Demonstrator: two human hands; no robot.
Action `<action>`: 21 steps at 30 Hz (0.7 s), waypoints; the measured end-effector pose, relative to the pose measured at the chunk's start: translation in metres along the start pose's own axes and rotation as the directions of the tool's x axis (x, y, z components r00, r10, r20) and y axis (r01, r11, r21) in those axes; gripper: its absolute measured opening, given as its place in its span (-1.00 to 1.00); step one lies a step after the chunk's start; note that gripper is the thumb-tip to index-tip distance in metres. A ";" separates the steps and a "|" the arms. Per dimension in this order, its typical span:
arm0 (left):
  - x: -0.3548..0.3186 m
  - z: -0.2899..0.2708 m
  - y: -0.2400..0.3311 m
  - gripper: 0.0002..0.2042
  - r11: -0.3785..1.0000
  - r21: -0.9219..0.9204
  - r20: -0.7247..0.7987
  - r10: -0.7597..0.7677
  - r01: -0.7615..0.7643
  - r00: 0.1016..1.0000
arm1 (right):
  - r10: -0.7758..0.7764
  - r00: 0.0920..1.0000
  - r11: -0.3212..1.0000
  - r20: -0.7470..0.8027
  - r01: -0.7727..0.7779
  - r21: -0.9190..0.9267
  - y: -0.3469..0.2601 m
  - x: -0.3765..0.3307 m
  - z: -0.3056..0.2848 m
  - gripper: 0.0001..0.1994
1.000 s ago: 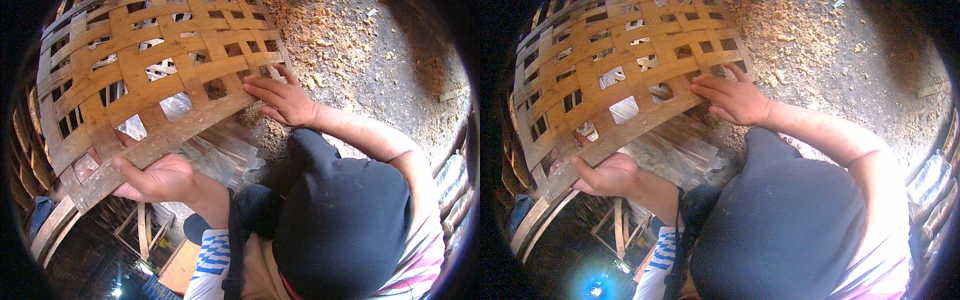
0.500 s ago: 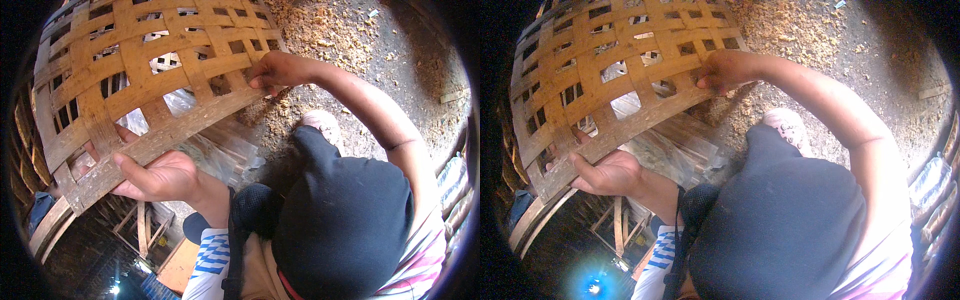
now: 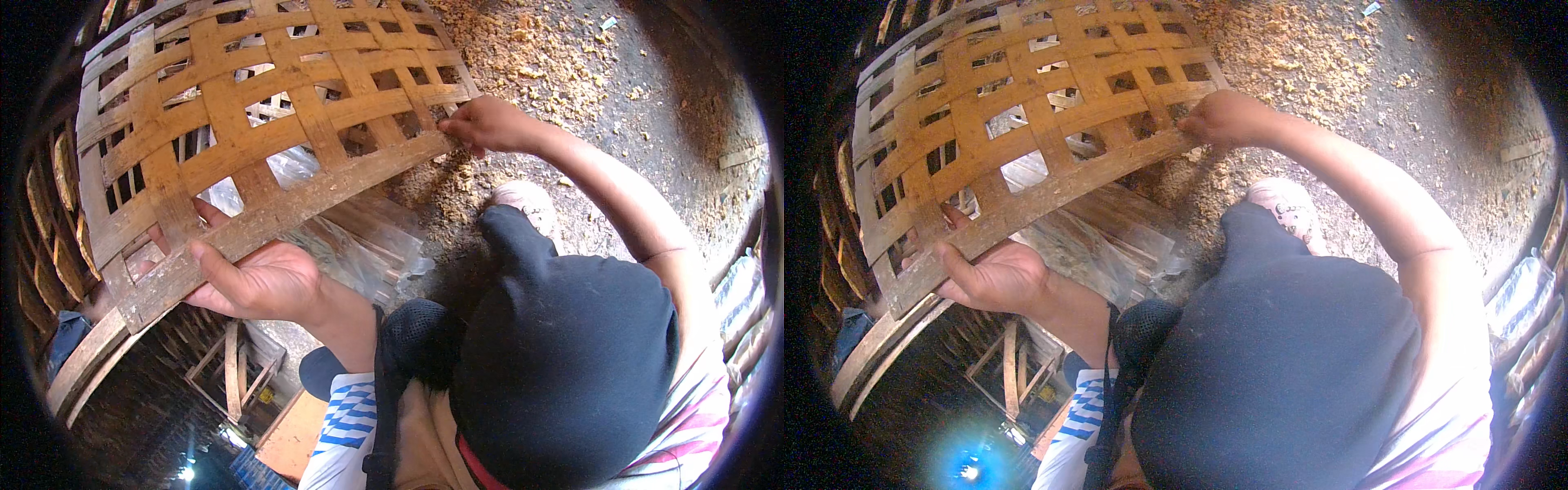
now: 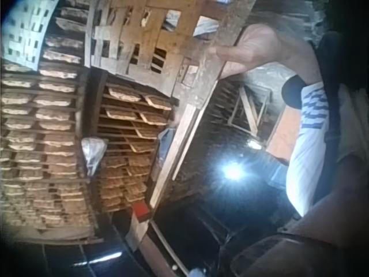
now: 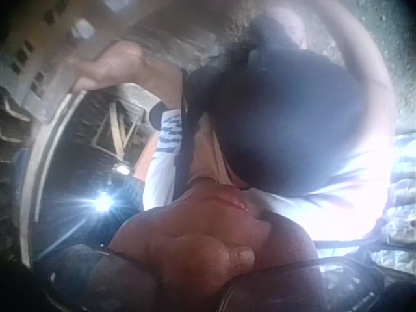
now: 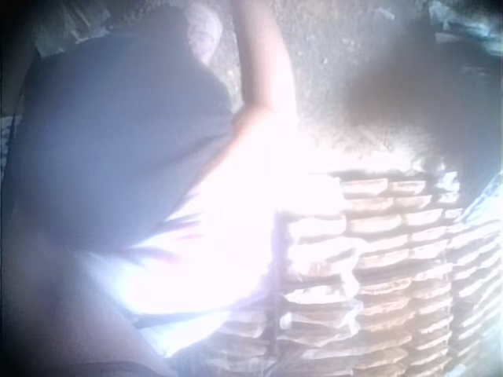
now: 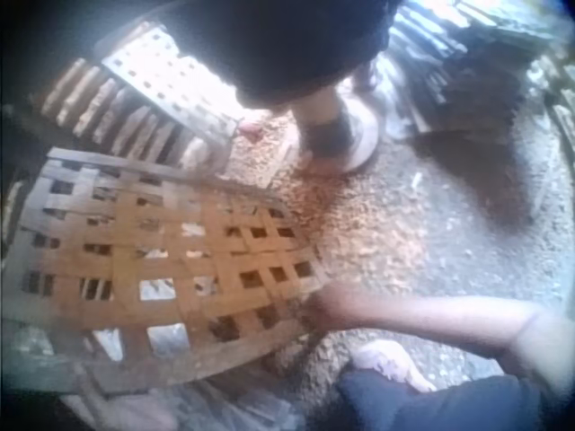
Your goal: The person assembles a wooden lattice by hand, aligning and fitting slats together. They handle a plastic sheet and place it over the lattice, then continue adjusting the wooden pieces.
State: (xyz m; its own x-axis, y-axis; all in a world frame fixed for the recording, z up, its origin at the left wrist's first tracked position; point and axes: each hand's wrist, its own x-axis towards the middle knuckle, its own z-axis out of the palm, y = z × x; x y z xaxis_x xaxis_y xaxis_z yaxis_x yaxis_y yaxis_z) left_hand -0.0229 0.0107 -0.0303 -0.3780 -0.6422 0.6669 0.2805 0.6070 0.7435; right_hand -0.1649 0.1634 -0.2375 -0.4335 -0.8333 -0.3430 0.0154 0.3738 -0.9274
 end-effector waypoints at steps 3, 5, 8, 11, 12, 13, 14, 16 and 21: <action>-0.002 -0.007 -0.002 -0.23 1.000 0.002 -0.013 -0.017 0.017 1.000 | -0.267 0.957 0.806 -0.115 0.156 -0.572 -0.024 -0.003 -0.005 -0.82; -0.002 -0.009 0.001 -0.23 0.999 0.028 -0.030 -0.023 0.024 0.999 | -0.424 0.906 0.820 -0.018 0.375 -0.433 -0.041 0.002 -0.007 -0.83; -0.002 -0.003 0.002 -0.22 1.000 0.000 -0.008 -0.026 0.026 1.000 | -0.493 0.852 0.726 0.173 0.513 -0.457 -0.031 0.013 -0.013 -0.79; -0.004 -0.001 0.002 -0.22 1.000 0.006 -0.013 -0.011 0.011 1.000 | -0.397 0.853 0.754 0.339 0.514 -0.409 -0.035 0.032 -0.021 -0.77; -0.004 -0.002 0.001 -0.23 1.000 0.010 -0.002 -0.010 0.010 1.000 | -0.353 0.854 0.789 0.383 0.492 -0.368 -0.040 0.036 -0.023 -0.77; -0.004 -0.004 0.000 -0.23 1.000 0.012 0.010 -0.010 0.010 1.000 | -0.364 0.835 0.797 0.413 0.508 -0.325 -0.038 0.041 -0.023 -0.79; -0.004 -0.005 -0.001 -0.24 1.000 0.013 0.022 -0.010 0.009 1.000 | -0.383 0.826 0.798 0.413 0.521 -0.301 -0.036 0.041 -0.023 -0.81; -0.003 -0.004 0.000 -0.26 1.000 0.021 0.008 0.002 -0.002 1.000 | -0.427 0.801 0.795 0.419 0.554 -0.249 -0.035 0.042 -0.022 -0.85; -0.002 0.002 -0.001 -0.26 0.999 0.033 -0.007 0.029 -0.029 1.000 | -0.529 0.839 0.848 0.123 0.524 0.075 -0.021 0.021 -0.001 -0.81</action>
State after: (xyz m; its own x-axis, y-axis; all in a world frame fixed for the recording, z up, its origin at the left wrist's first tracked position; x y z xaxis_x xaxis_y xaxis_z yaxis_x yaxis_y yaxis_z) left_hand -0.0247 0.0124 -0.0321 -0.3639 -0.6273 0.6885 0.2619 0.6404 0.7220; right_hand -0.1748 0.1386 -0.2253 -0.2608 -0.9476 0.1846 -0.1468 -0.1500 -0.9777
